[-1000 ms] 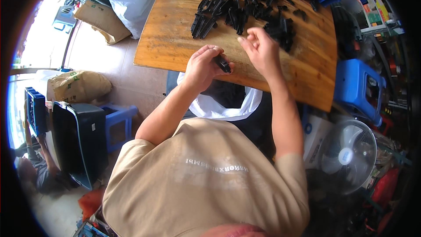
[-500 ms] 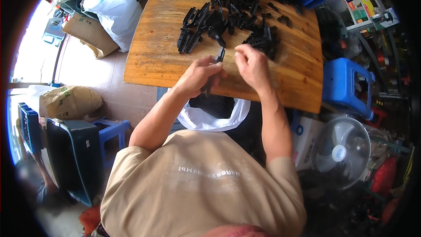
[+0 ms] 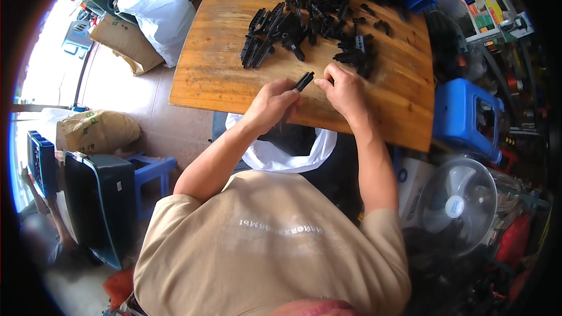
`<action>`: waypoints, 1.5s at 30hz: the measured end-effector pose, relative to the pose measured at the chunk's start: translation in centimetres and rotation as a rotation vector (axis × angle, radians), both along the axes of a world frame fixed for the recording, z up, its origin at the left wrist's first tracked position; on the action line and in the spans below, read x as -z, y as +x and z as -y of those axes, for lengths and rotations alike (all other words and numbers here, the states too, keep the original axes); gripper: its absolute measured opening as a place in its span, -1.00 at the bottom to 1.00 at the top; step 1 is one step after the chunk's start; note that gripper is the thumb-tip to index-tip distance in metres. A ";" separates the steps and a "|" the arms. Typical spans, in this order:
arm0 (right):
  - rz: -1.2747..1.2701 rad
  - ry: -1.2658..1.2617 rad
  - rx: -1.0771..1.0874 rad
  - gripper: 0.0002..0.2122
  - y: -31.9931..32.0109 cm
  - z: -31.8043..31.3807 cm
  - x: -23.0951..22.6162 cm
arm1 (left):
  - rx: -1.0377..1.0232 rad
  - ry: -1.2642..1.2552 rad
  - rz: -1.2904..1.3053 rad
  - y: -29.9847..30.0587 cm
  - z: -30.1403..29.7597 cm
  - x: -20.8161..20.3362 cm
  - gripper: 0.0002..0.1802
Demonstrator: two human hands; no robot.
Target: The person sorts and inspects small black plastic components by hand at a wooden workbench.
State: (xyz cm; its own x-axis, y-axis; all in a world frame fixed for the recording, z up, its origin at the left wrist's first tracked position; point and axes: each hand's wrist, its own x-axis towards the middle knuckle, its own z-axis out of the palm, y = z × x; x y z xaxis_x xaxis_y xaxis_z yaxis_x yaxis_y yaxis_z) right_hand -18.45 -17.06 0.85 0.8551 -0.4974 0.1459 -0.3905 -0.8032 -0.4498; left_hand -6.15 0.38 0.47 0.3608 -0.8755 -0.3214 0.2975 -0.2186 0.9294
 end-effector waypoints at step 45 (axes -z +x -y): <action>0.393 0.492 -0.206 -0.70 -5.9 -4.0 -3.0 | 0.112 -0.455 0.812 -3.1 -0.9 -1.3 -0.70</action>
